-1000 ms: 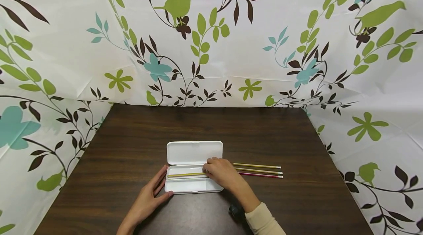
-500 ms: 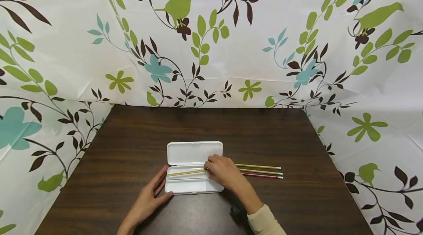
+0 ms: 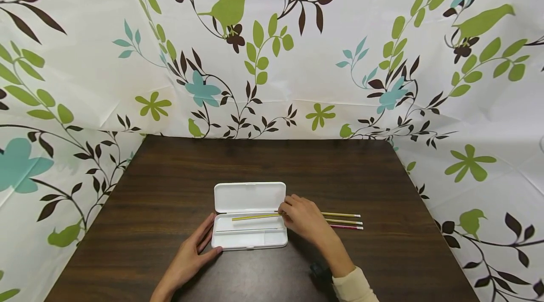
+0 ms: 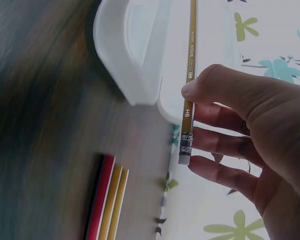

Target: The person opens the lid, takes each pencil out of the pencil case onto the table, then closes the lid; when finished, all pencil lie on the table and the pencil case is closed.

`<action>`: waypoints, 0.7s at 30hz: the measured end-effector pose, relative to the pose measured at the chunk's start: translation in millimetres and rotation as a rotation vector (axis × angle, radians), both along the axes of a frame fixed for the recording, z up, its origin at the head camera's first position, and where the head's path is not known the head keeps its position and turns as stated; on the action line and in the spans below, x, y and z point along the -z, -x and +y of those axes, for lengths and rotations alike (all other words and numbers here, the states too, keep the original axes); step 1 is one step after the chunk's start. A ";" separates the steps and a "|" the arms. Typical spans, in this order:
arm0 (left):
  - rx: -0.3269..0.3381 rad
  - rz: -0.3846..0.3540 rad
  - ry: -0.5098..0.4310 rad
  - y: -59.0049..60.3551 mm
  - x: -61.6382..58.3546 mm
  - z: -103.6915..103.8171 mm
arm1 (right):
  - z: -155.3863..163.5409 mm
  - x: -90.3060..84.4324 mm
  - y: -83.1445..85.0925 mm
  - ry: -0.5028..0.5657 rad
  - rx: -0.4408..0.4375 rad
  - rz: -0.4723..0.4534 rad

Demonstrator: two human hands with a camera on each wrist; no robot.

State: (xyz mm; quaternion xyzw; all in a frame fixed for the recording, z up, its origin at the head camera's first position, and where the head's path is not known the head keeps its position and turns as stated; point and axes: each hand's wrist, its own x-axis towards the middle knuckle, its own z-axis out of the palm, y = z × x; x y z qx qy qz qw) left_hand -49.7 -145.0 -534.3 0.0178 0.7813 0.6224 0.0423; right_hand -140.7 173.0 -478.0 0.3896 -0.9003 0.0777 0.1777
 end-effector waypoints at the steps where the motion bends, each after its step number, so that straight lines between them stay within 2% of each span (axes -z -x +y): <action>1: 0.000 -0.001 0.003 -0.1 0.0 0.1 | 2.8 -0.1 0.0 0.002 0.003 0.001; 5: 0.000 0.005 0.014 0.0 0.7 0.6 | 14.1 -0.6 -1.0 0.016 0.024 -0.009; 13: -0.002 -0.029 0.014 1.3 0.4 1.5 | 35.3 -1.0 -3.2 0.027 0.051 0.019; 21: 0.021 0.060 -0.045 0.9 3.2 0.1 | 57.6 -3.5 -6.7 -0.009 0.130 0.002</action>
